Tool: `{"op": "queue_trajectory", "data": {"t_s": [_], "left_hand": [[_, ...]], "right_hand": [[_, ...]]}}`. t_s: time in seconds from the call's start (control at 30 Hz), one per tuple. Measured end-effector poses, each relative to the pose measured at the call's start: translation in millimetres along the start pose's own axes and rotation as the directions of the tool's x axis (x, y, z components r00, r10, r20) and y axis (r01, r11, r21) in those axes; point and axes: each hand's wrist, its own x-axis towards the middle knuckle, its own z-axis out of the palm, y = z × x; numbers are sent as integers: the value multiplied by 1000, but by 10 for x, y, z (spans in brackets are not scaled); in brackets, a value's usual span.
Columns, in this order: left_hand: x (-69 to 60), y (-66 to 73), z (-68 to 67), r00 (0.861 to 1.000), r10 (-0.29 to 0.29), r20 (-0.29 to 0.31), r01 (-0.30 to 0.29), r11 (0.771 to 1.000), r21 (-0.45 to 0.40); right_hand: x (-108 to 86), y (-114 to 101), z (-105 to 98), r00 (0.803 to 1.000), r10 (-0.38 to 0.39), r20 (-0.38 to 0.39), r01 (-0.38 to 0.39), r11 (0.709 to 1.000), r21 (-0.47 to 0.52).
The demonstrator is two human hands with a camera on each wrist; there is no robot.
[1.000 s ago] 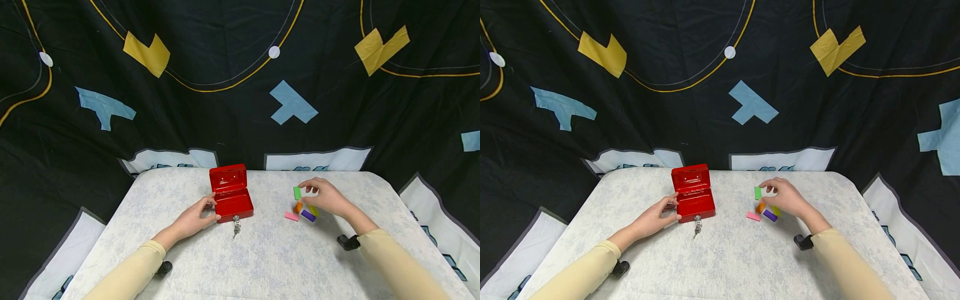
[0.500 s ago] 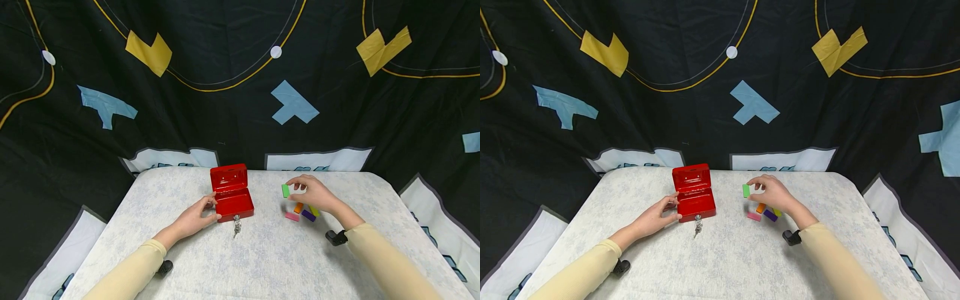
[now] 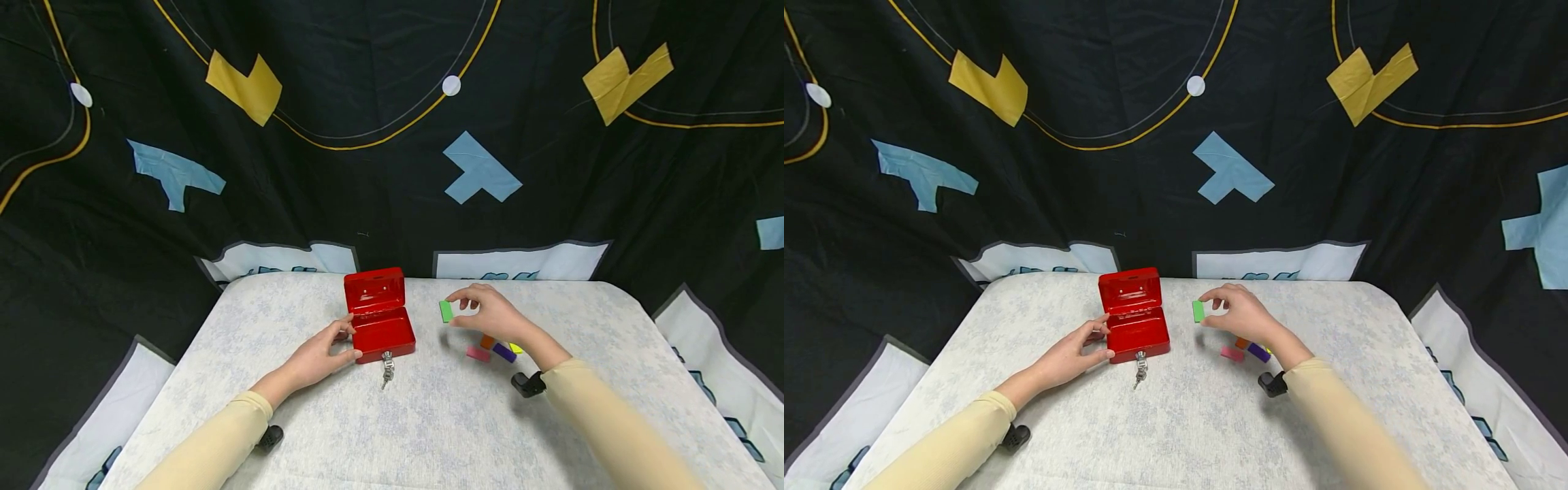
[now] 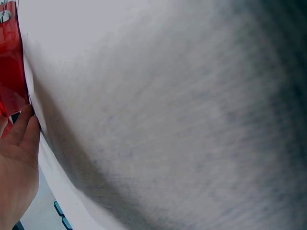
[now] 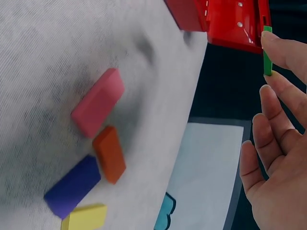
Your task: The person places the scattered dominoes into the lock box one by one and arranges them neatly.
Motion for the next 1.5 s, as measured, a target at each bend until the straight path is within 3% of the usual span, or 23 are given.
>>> {"op": "queue_trajectory", "data": {"t_s": [0.4,0.83,1.5], "left_hand": [[3,7,-12,1000,20,0,-20,1000,4],[6,6,-10,1000,27,-3,-27,1000,13],[16,7,-24,1000,30,1,-30,1000,7]], "right_hand": [[154,-152,179,1000,-24,11,24,1000,10],[288,-282,416,999,18,42,-21,998,65],[519,-462,790,996,-19,84,14,999,52]]}}
